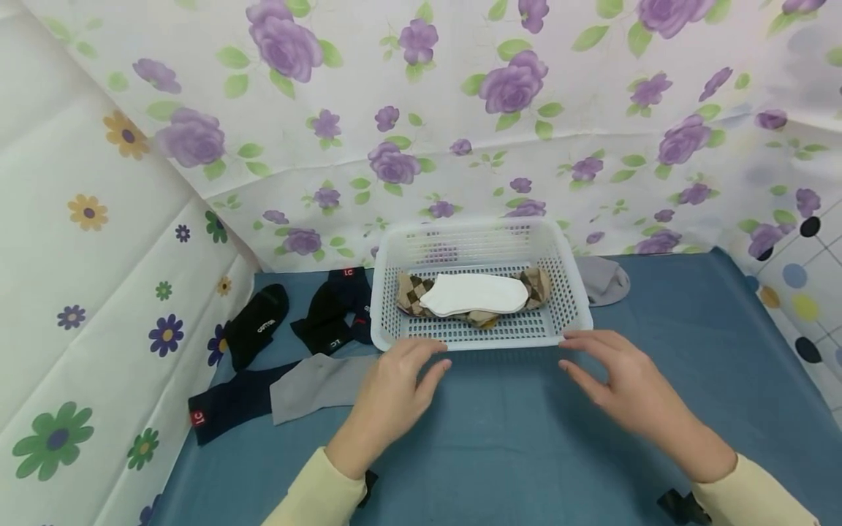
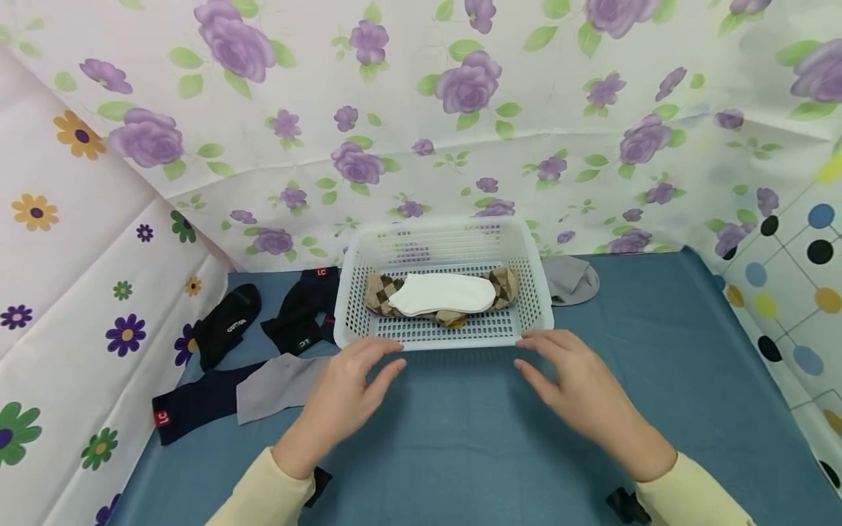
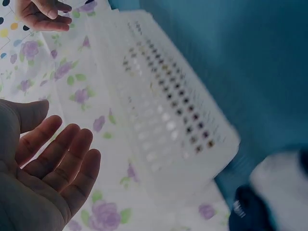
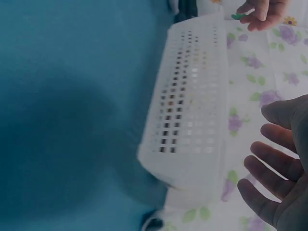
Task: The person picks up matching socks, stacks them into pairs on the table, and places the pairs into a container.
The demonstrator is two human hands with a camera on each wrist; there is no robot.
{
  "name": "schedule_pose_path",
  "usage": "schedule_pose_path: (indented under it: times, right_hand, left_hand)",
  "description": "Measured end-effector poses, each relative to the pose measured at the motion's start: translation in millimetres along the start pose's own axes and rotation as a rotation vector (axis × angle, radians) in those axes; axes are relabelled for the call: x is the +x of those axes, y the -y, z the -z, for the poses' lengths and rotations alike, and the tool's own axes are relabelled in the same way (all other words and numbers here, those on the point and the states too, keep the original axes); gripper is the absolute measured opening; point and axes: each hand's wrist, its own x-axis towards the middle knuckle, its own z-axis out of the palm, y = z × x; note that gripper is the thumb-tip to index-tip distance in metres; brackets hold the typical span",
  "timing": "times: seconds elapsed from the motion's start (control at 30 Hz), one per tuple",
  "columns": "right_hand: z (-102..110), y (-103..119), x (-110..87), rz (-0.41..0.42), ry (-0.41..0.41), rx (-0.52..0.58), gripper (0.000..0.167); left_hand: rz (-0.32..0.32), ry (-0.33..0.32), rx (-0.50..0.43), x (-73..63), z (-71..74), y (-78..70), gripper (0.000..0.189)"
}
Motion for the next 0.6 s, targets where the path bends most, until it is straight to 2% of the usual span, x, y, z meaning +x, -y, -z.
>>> schedule_pose_path:
  times: [0.2,0.4,0.47,0.6]
  right_hand:
    - [-14.5,-2.1,-20.4,-0.066,0.052,0.016,0.031]
    - [-24.9,-7.9,-28.5,-0.052,0.083,0.013,0.031]
    - [-23.6,-12.9,-27.2,-0.044,0.047,0.006,0.031]
    - [-11.4,-28.1,-14.1,-0.058,-0.112,0.004,0.031]
  left_hand:
    - [0.059,0.058,-0.071,-20.0,-19.5,1.2,0.025]
    - [0.135,0.145,-0.089,-31.9,-31.1,4.8,0.025]
    - [0.146,0.154,-0.084,-33.2,-33.4,6.5,0.026]
    - [0.154,0.163,-0.076,-34.3,-37.0,10.1,0.026]
